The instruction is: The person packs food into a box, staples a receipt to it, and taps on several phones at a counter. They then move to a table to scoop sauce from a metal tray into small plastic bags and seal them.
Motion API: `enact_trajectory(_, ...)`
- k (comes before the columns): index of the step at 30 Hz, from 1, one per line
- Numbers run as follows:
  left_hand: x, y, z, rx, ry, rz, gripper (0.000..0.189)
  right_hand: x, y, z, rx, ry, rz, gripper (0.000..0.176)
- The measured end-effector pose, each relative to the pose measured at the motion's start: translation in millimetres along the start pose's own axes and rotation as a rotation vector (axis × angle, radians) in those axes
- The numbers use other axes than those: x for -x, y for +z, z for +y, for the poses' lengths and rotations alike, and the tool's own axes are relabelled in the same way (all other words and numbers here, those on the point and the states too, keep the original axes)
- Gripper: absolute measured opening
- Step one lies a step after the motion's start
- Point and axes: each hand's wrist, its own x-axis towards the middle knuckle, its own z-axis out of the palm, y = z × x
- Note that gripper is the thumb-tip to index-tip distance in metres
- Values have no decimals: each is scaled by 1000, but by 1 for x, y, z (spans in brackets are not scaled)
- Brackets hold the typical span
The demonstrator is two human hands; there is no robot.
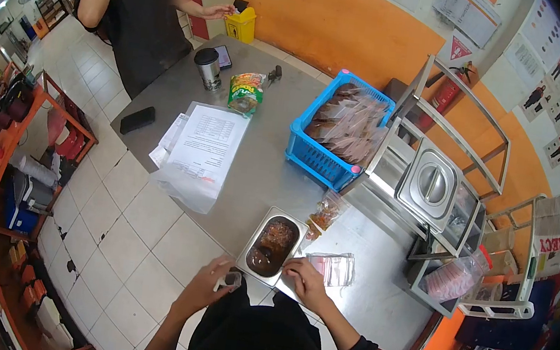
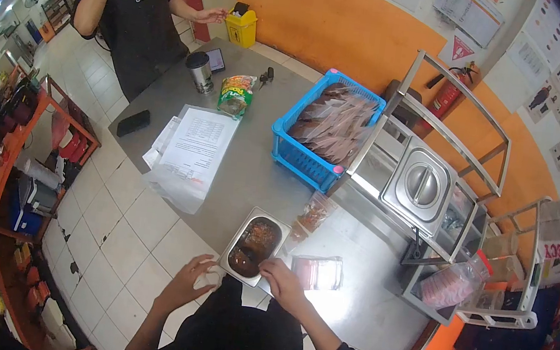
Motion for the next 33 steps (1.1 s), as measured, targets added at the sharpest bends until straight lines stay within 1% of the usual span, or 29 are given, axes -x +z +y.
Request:
enact_trajectory(2,3,6,6,-76,-37,-81,58,0,7,7,52,-77,-65,12)
enact_trajectory(3,3,5,10,-76,-47,-116,63,2,12,12,48,-67,-73,11)
enact_trajectory(5,7,10,11,-108,-17,-113,63,13,23,18,38,-45,-91,10)
enact_trajectory(8,10,15,14,-142,-3,-121,65,28,35,17,-181,274,-13,9)
enact_trajectory(9,11,16,15,-151,0,-127,66,30,40,18,-246,344,72,14)
enact_trajectory(12,14,23,13,-195,10,-91,70,31,53,33,-502,498,384,20)
enact_trajectory(13,15,26,12,-199,11,-82,71,30,53,36,-565,504,457,26)
enact_trajectory(16,19,35,10,-219,7,-65,75,28,49,48,-676,645,634,27)
enact_trajectory(18,22,40,7,-244,-2,-67,77,28,45,54,-680,621,702,27)
enact_trajectory(20,24,45,5,-239,-18,-63,78,28,40,50,-668,609,699,25)
enact_trajectory(23,26,52,3,-253,-27,-42,78,26,42,29,-568,486,675,17)
enact_trajectory(26,30,59,-1,-277,-3,-3,79,38,37,32,25,103,319,9)
enact_trajectory(27,31,60,-2,-284,10,10,79,40,35,30,37,73,211,8)
enact_trajectory(30,32,61,-2,-299,0,1,80,31,34,24,19,35,-27,10)
enact_trajectory(31,32,62,-3,-307,3,2,80,29,35,24,-3,49,-44,9)
enact_trajectory(33,32,63,-5,-324,7,7,79,25,36,23,-94,151,-9,8)
